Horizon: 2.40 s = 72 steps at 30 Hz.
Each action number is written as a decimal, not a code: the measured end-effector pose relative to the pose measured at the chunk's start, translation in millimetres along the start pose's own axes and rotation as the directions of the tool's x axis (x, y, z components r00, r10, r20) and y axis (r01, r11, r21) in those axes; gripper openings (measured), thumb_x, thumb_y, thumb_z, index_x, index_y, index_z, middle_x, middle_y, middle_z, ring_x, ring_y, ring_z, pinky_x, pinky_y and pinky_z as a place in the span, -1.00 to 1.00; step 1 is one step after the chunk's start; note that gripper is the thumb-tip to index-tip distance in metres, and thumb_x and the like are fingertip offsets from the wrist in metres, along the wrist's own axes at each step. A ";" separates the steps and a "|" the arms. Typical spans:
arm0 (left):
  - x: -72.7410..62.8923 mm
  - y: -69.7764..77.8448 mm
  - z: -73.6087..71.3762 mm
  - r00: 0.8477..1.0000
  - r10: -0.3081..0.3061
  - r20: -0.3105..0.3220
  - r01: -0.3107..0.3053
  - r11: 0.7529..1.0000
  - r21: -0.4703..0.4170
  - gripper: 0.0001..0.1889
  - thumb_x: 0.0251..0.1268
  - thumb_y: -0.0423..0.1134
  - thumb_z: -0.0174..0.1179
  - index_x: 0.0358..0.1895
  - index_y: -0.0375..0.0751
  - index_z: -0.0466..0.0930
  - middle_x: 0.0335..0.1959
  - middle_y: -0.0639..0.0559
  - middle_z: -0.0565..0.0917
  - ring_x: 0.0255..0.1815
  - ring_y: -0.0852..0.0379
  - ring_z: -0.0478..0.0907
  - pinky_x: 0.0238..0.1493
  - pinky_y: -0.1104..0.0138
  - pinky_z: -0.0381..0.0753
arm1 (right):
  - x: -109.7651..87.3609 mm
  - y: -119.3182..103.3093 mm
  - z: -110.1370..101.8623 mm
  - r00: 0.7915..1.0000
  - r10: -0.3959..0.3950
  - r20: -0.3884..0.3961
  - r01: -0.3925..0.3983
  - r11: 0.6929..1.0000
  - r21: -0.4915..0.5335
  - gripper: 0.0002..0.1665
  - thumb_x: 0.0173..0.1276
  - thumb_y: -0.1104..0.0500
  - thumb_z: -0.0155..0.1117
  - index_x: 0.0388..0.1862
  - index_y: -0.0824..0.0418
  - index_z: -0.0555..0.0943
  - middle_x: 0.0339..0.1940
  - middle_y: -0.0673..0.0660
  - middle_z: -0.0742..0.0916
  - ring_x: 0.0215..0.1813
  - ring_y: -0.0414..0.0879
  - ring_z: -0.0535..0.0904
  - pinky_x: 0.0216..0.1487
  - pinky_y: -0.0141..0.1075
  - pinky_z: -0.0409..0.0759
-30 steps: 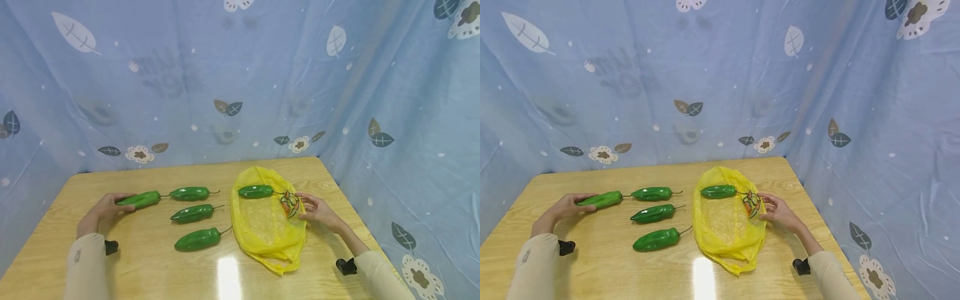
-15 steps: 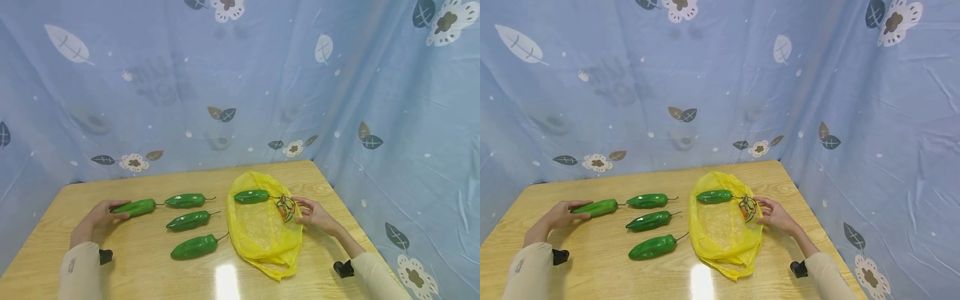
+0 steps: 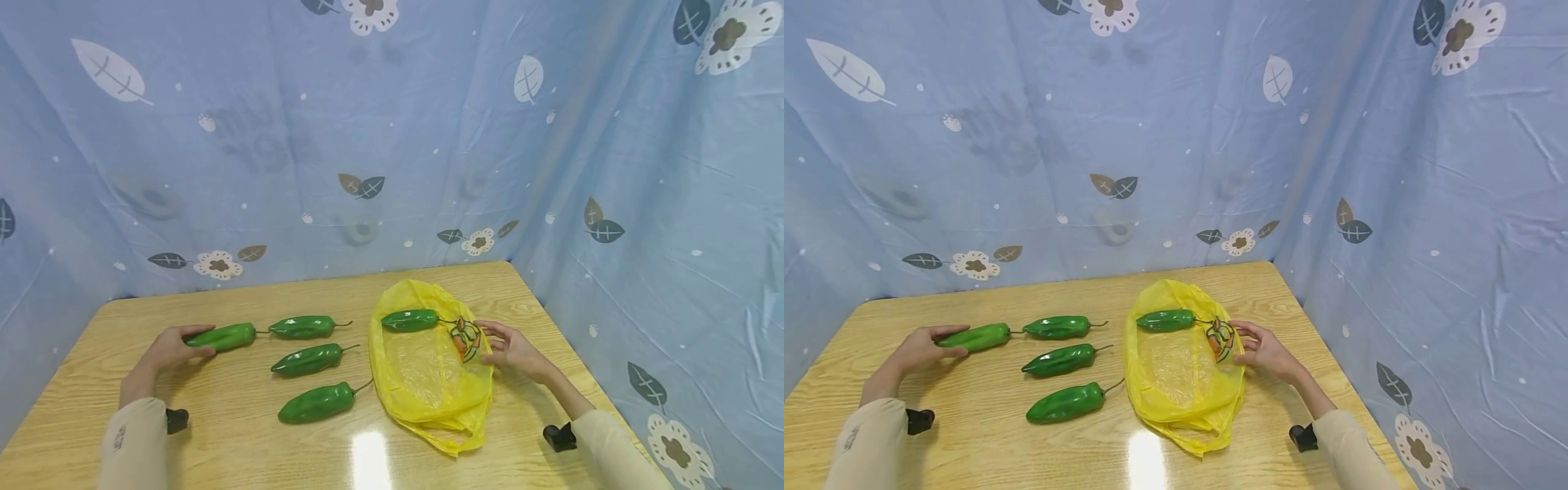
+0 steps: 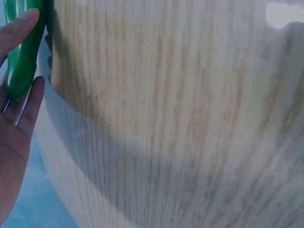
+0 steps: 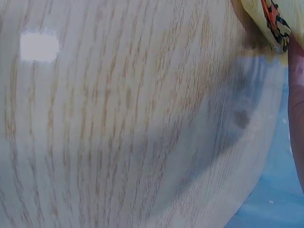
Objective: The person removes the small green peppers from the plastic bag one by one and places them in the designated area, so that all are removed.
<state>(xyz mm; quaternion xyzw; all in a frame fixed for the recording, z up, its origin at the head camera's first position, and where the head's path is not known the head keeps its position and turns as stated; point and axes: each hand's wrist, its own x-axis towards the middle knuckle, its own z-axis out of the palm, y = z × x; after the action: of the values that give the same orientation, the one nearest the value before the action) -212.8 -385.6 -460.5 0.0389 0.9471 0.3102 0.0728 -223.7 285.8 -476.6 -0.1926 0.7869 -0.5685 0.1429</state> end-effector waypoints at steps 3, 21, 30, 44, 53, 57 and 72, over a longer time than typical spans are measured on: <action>-2.1 1.3 1.2 1.000 -0.003 -0.013 0.003 1.000 -0.007 -0.24 0.13 -0.05 0.39 0.31 -0.44 0.35 0.23 -0.64 0.27 0.00 -0.35 0.43 -0.10 -0.05 0.47 | 0.4 0.3 0.0 1.000 0.005 0.007 -0.005 1.000 0.010 -0.10 0.19 0.34 0.40 0.46 0.29 0.21 0.37 0.39 0.32 0.35 0.37 0.23 0.21 0.04 0.44; -1.0 49.8 8.6 0.908 0.016 -0.419 -0.164 0.934 -0.319 -0.48 0.32 -0.05 0.23 0.20 -0.37 0.52 0.07 0.04 0.66 -0.09 0.54 0.53 -0.18 0.67 0.48 | -1.0 -4.2 3.0 1.000 -0.015 -0.007 0.015 1.000 0.003 -0.13 0.20 0.37 0.38 0.45 0.35 0.21 0.40 0.43 0.29 0.41 0.38 0.12 0.33 0.32 0.06; 15.4 105.3 21.6 0.925 0.134 -0.357 -0.305 0.821 -0.482 -0.53 0.31 -0.19 0.25 0.19 -0.41 0.52 -0.04 0.29 0.68 -0.10 0.49 0.58 -0.10 0.61 0.53 | 0.0 -3.4 2.1 1.000 -0.006 -0.003 0.006 1.000 0.015 -0.13 0.20 0.37 0.37 0.45 0.32 0.21 0.40 0.42 0.29 0.41 0.38 0.12 0.30 0.29 0.15; 31.2 165.5 41.5 0.945 0.225 -0.238 -0.321 0.779 -0.538 -0.51 0.24 -0.13 0.32 0.19 -0.26 0.55 0.05 -0.08 0.66 -0.05 0.32 0.62 -0.07 0.45 0.59 | -0.9 -2.3 1.4 1.000 -0.026 0.000 0.026 1.000 0.014 -0.16 0.23 0.37 0.35 0.45 0.33 0.21 0.37 0.42 0.32 0.40 0.39 0.15 0.30 0.30 0.15; 41.2 197.4 62.2 0.931 0.321 -0.171 -0.360 0.745 -0.561 -0.55 0.24 -0.21 0.32 0.19 -0.22 0.56 0.08 -0.25 0.62 -0.04 0.17 0.65 -0.10 0.35 0.64 | -3.3 -3.6 0.8 1.000 -0.007 -0.007 0.007 1.000 0.014 -0.16 0.23 0.38 0.34 0.46 0.32 0.21 0.37 0.39 0.31 0.36 0.35 0.21 0.19 -0.14 0.45; 47.1 209.4 71.7 0.920 0.361 -0.149 -0.378 0.727 -0.573 -0.57 0.24 -0.25 0.32 0.19 -0.20 0.57 0.08 -0.23 0.62 0.01 0.02 0.63 -0.11 0.29 0.66 | -2.9 -5.7 2.0 1.000 0.001 -0.014 0.000 1.000 0.014 -0.15 0.23 0.35 0.35 0.46 0.30 0.21 0.39 0.37 0.29 0.37 0.33 0.19 0.29 0.10 0.32; 69.9 254.3 109.5 0.848 0.518 -0.110 -0.495 0.703 -0.510 -0.56 0.20 -0.24 0.34 0.18 -0.16 0.59 0.03 -0.07 0.68 0.01 -0.03 0.62 -0.03 0.20 0.64 | -0.7 -7.0 3.5 0.999 -0.021 -0.034 0.022 0.999 0.031 -0.14 0.19 0.36 0.39 0.44 0.30 0.25 0.37 0.36 0.32 0.36 0.29 0.20 0.35 0.28 0.06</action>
<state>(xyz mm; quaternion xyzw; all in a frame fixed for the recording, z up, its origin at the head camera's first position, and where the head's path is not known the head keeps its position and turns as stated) -256.8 -109.1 -404.8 0.2825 0.7777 0.5614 0.0122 -220.6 281.3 -471.1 -0.1892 0.7781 -0.5855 0.1264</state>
